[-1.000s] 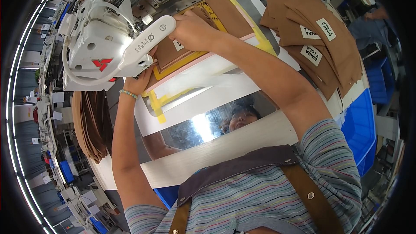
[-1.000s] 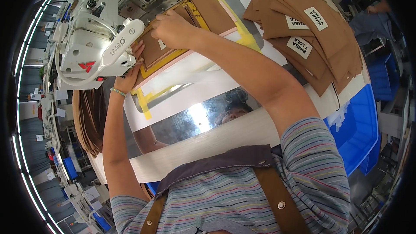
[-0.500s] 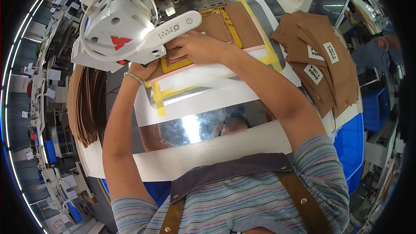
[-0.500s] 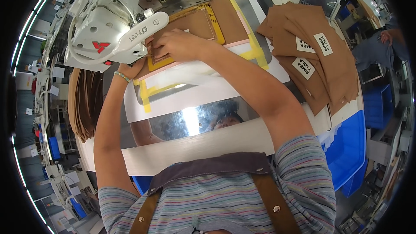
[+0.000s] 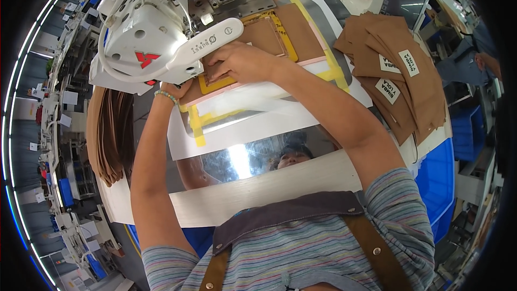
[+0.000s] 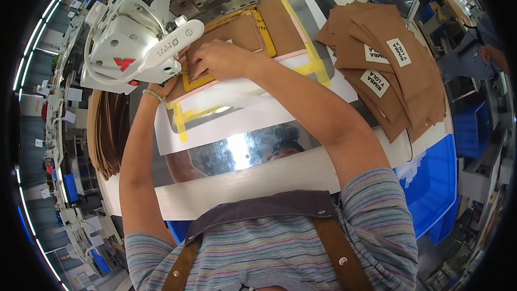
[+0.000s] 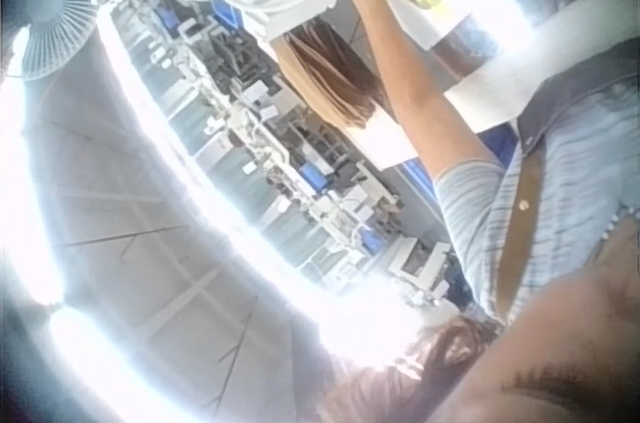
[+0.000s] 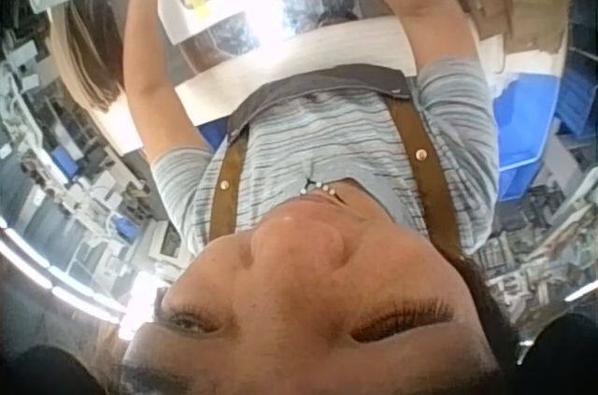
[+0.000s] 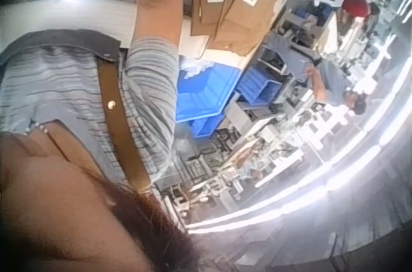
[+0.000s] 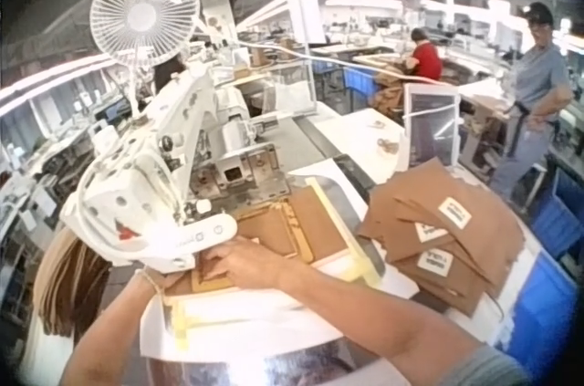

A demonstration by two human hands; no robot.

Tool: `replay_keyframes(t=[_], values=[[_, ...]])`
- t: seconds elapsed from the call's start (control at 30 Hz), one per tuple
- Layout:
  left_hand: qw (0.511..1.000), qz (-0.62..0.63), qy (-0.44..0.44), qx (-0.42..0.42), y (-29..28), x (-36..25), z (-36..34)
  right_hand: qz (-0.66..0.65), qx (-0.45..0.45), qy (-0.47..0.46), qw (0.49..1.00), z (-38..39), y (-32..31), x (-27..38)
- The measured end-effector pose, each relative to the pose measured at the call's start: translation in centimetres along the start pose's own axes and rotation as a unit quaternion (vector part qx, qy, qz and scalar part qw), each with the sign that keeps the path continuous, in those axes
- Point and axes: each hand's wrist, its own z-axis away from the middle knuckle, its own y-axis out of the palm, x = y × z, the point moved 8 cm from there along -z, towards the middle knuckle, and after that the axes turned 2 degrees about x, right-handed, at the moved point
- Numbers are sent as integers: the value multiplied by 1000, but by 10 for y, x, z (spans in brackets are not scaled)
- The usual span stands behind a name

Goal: Sewing brand labels onto brown fabric pieces using an industrial sewing machine.

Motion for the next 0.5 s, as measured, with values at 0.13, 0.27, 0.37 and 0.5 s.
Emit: replay_keyframes(t=[0.13,0.27,0.37,0.5], values=[[1000,17,-15,-10,1,15,-5,9,-6,-13,1000,-1,5,-1],[1000,-20,11,-15,-5,16,-10,15,-17,-26,999,-2,7,-2],[1000,-21,10,-16,-11,13,-15,26,-5,-25,999,-3,11,-3],[999,-24,9,-21,-16,8,-22,43,-6,-22,999,-5,13,-7]])
